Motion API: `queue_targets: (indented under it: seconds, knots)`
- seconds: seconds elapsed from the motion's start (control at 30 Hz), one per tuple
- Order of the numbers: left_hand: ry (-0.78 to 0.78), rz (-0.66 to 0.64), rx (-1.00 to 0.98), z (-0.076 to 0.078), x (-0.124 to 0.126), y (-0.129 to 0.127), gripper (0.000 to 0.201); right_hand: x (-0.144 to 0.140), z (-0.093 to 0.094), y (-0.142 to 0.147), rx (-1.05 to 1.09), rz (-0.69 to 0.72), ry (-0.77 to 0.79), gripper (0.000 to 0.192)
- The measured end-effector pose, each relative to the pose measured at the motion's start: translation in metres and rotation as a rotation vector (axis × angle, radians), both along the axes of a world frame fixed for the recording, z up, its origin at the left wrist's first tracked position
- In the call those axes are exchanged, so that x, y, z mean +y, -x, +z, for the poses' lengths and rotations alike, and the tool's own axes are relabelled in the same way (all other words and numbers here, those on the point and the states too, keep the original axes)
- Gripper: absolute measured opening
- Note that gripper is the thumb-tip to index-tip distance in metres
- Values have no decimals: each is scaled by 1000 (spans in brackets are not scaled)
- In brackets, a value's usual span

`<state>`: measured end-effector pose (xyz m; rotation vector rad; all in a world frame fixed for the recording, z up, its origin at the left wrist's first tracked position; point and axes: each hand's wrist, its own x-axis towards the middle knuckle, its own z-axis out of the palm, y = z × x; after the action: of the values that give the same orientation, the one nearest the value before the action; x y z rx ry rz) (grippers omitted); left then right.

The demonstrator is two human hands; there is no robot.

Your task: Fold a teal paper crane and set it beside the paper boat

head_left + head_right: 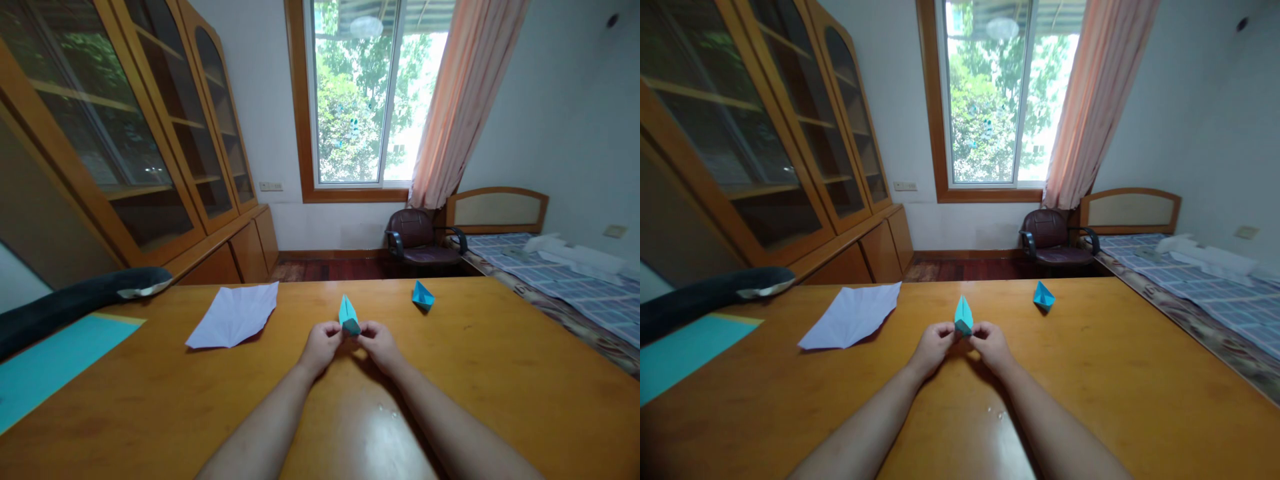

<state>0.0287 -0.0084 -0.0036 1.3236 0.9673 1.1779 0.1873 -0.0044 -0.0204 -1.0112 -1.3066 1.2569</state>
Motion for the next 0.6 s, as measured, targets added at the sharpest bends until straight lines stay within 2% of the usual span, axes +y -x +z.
queue_targets:
  seconds: [0.13, 0.23, 0.37, 0.6]
  knots:
    - [-3, -16, 25, -2, 1, 0, 34, 1, 0, -1, -33, -7, -6, 29]
    - [10, 30, 37, -3, 2, -2, 29, 2, 0, -1, -54, -29, -6, 34]
    - [8, 113, 45, -5, 2, -5, 25, 2, -2, 1, -32, -55, -2, 37]
    - [-43, 118, 58, -14, 5, -6, 22, 1, -2, 5, 34, -81, 23, 40]
